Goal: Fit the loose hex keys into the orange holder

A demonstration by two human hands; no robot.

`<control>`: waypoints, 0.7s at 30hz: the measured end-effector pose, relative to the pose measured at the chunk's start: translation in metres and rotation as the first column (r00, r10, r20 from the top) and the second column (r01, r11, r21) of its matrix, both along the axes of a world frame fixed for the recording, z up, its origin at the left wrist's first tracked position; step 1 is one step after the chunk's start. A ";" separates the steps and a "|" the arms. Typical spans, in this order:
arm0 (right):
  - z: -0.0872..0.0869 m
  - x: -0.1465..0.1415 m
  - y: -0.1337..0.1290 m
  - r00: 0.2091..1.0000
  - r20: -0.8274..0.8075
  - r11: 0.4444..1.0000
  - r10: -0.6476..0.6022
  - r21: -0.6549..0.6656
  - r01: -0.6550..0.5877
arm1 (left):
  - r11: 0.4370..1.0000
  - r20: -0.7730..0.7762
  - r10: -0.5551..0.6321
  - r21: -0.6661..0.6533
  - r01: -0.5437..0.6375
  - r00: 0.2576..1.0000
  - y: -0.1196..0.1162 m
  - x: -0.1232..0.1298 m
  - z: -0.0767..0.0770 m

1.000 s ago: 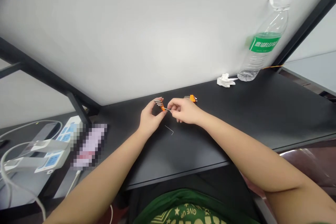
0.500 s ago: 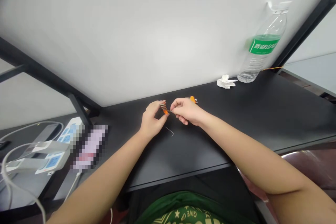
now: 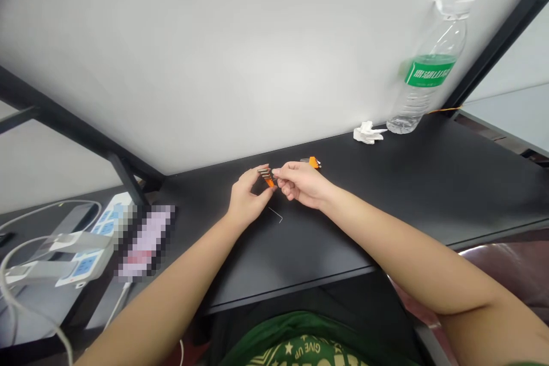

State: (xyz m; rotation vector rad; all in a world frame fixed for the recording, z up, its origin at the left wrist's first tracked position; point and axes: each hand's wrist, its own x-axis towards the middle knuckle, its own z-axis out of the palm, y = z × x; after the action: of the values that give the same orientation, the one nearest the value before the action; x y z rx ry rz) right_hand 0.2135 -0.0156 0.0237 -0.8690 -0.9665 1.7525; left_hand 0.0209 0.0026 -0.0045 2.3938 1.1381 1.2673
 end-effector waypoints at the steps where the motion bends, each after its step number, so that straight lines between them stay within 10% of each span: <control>1: -0.001 0.000 0.000 1.000 -0.027 1.000 0.014 0.013 -0.014 | 1.000 0.024 -0.009 -0.008 0.009 1.000 0.000 0.000 0.000; 21: 0.006 0.013 0.000 0.950 0.249 0.917 -0.191 0.390 0.082 | 0.994 0.114 -0.002 -0.104 0.014 0.993 0.001 0.000 -0.003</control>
State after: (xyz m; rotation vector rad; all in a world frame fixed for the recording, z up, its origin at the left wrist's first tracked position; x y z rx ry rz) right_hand 0.2263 -0.0158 0.0292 -0.9226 -1.3431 1.2821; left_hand 0.0206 0.0039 -0.0077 2.2188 1.1309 1.2902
